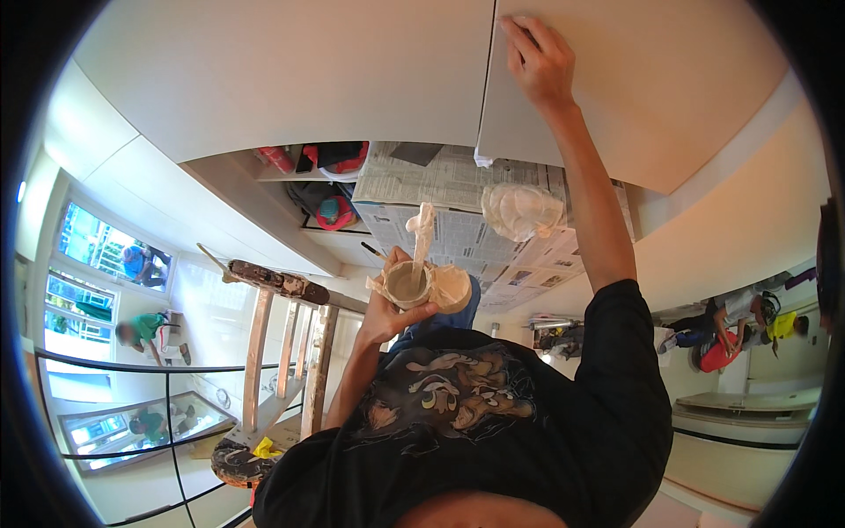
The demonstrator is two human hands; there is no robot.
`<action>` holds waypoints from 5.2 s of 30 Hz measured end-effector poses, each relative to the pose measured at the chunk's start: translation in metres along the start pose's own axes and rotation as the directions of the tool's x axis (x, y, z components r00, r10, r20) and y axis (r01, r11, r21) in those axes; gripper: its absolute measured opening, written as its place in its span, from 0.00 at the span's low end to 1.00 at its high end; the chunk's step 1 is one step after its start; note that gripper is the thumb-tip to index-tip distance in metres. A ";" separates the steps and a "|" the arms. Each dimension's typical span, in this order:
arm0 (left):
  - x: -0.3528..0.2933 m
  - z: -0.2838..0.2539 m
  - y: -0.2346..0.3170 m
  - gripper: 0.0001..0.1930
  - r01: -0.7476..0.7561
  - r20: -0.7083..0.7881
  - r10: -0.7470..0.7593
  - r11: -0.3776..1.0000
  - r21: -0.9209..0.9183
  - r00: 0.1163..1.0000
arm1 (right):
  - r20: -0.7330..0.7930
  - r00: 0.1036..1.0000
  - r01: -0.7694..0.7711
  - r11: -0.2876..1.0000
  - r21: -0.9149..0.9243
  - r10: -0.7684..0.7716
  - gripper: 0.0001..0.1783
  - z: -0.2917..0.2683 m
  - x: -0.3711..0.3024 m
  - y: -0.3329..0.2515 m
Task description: The person climbs a stepladder and uses a small brush to apply white paint along the seam of an overhead cabinet. They repeatedly dip the brush into a small container and wipe excess paint on a cloth before continuing the cut-in line.
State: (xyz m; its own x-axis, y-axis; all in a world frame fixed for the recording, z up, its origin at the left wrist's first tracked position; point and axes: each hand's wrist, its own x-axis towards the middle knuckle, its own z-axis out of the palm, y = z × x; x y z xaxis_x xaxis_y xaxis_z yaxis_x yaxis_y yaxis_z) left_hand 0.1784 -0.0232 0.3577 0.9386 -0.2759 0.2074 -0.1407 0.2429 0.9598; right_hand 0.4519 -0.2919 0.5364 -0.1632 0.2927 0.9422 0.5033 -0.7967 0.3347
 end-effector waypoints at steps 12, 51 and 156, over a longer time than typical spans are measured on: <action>0.000 -0.004 0.000 0.27 -0.006 0.018 0.006 1.000 0.017 1.000 | 0.014 0.999 -0.035 0.999 -0.013 0.035 0.18 0.001 -0.002 -0.003; -0.004 -0.012 -0.024 0.31 -0.008 0.057 0.007 1.000 0.014 0.998 | 0.015 0.999 -0.045 0.999 0.009 0.045 0.17 0.003 -0.022 -0.012; -0.014 0.029 0.007 0.31 0.079 0.152 -0.065 0.993 -0.088 0.986 | 0.962 0.273 -0.946 -0.189 0.264 -0.026 0.25 -0.184 -0.121 -0.200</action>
State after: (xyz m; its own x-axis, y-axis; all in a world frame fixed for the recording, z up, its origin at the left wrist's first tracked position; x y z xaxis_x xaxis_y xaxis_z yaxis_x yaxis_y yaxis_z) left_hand 0.1550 -0.0449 0.3667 0.8868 -0.4294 0.1708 -0.0378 0.3010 0.9529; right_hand 0.2148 -0.2652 0.3581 0.7583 0.6091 0.2321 0.2832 0.0129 -0.9590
